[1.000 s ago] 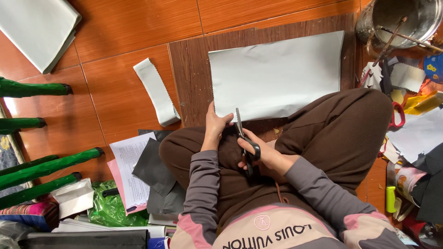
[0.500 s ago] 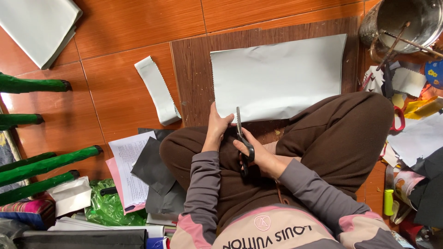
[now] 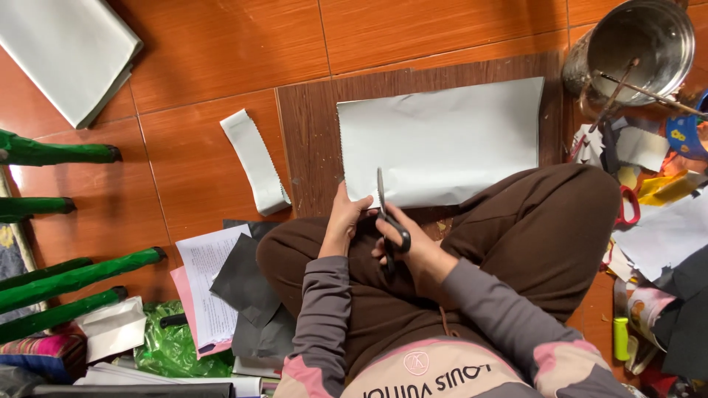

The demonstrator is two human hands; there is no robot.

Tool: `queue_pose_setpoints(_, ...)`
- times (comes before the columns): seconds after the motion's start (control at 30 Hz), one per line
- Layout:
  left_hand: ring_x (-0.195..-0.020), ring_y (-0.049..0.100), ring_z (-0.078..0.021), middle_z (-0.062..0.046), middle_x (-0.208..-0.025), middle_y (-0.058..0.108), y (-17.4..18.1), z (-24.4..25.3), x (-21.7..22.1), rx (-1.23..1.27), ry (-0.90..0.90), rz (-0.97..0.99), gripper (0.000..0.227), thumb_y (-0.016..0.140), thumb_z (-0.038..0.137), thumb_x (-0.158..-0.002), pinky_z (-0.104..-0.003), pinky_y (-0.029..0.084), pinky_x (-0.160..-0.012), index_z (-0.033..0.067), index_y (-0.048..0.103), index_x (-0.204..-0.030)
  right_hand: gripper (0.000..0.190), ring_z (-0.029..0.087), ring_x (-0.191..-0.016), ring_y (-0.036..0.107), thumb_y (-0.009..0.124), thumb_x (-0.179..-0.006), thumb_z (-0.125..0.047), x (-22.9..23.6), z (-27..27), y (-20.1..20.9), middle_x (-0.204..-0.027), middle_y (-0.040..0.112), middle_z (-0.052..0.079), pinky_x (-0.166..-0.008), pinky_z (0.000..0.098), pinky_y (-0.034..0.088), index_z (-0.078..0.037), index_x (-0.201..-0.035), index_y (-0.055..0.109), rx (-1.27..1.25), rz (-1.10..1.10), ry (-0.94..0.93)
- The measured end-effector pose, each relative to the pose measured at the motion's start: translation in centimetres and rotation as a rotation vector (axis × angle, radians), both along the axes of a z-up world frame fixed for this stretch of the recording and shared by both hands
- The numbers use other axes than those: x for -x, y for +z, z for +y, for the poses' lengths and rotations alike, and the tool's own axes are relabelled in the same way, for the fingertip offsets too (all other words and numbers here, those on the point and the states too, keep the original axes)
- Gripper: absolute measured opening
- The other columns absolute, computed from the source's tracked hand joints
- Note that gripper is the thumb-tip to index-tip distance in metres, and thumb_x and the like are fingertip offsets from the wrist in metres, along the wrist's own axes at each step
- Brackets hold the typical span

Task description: Cut white paper into long strips using scissors while sitting on the floor.

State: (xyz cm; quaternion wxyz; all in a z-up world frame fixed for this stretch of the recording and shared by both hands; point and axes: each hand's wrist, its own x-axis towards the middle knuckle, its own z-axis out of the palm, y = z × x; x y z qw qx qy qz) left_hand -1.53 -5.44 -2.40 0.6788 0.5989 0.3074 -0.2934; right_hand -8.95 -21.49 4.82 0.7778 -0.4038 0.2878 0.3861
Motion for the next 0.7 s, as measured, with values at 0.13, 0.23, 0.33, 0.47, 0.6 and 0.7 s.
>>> queue_pose_setpoints(0.13, -0.087, 0.07, -0.0294, -0.023, -0.121, 0.064, 0.0, 0.5, -0.5, 0.002, -0.042, 0.032, 0.07, 0.064, -0.006, -0.086, -0.034, 0.061, -0.062, 0.0051, 0.037, -0.15, 0.074, 0.012, -0.056, 0.057, 0.067, -0.093, -0.037, -0.3, 1.0, -0.7, -0.091, 0.058, 0.005, -0.047, 0.0296, 0.051, -0.013, -0.155, 0.034, 0.11, -0.175, 0.05)
queue_pose_setpoints(0.23, -0.107, 0.066, -0.031, -0.023, -0.134, 0.059, -2.3, 1.2, -1.7, -0.112, -0.117, -0.024, 0.074, 0.068, -0.001, -0.091, -0.036, 0.059, -0.081, 0.0057, 0.032, -0.155, 0.074, 0.011, -0.053, 0.053, 0.068, -0.095, -0.037, 0.8, 1.4, -1.9, -0.087, 0.059, 0.005, -0.047, 0.0278, 0.048, -0.009, -0.155, 0.037, 0.28, -0.348, 0.077)
queue_pose_setpoints(0.33, -0.125, 0.061, -0.0298, -0.022, -0.146, 0.054, -2.4, 1.4, -4.0, -0.25, -0.202, -0.183, 0.08, 0.071, 0.0, -0.091, -0.036, 0.054, -0.099, 0.0057, 0.029, -0.159, 0.075, 0.011, -0.054, 0.052, 0.07, -0.095, -0.036, 1.1, 1.4, -2.9, -0.083, 0.058, 0.005, -0.048, 0.0274, 0.048, -0.007, -0.157, 0.038, 0.341, -0.406, 0.087)
queue_pose_setpoints(0.47, -0.121, 0.063, -0.0276, -0.02, -0.146, 0.057, -3.3, 1.4, -4.7, -0.191, -0.195, -0.248, 0.087, 0.065, -0.009, -0.084, -0.035, 0.055, -0.095, 0.0082, 0.028, -0.161, 0.078, 0.013, -0.054, 0.063, 0.068, -0.089, -0.034, -0.8, 0.6, -0.1, -0.084, 0.064, 0.004, -0.047, 0.0294, 0.052, -0.011, -0.155, 0.033, 0.23, -0.205, 0.08)
queue_pose_setpoints(0.6, -0.119, 0.064, -0.0265, -0.02, -0.143, 0.059, -2.9, 1.3, -4.5, -0.13, -0.135, -0.211, 0.088, 0.064, -0.012, -0.084, -0.035, 0.054, -0.095, 0.0076, 0.028, -0.161, 0.08, 0.011, -0.067, 0.07, 0.067, -0.092, -0.033, -3.2, 0.4, -1.2, -0.087, 0.064, 0.007, -0.056, 0.0293, 0.057, -0.014, -0.158, 0.027, 0.048, -0.111, -0.004)
queue_pose_setpoints(0.7, -0.123, 0.062, -0.0252, -0.02, -0.146, 0.056, -3.9, 1.5, -4.2, -0.119, -0.11, -0.315, 0.089, 0.067, -0.015, -0.082, -0.034, 0.053, -0.099, 0.0031, 0.027, -0.16, 0.082, 0.007, -0.063, 0.058, 0.067, -0.094, -0.034, -3.2, 1.6, -1.3, -0.083, 0.055, 0.001, -0.054, 0.0286, 0.053, -0.017, -0.161, 0.023, 0.183, -0.137, 0.056)
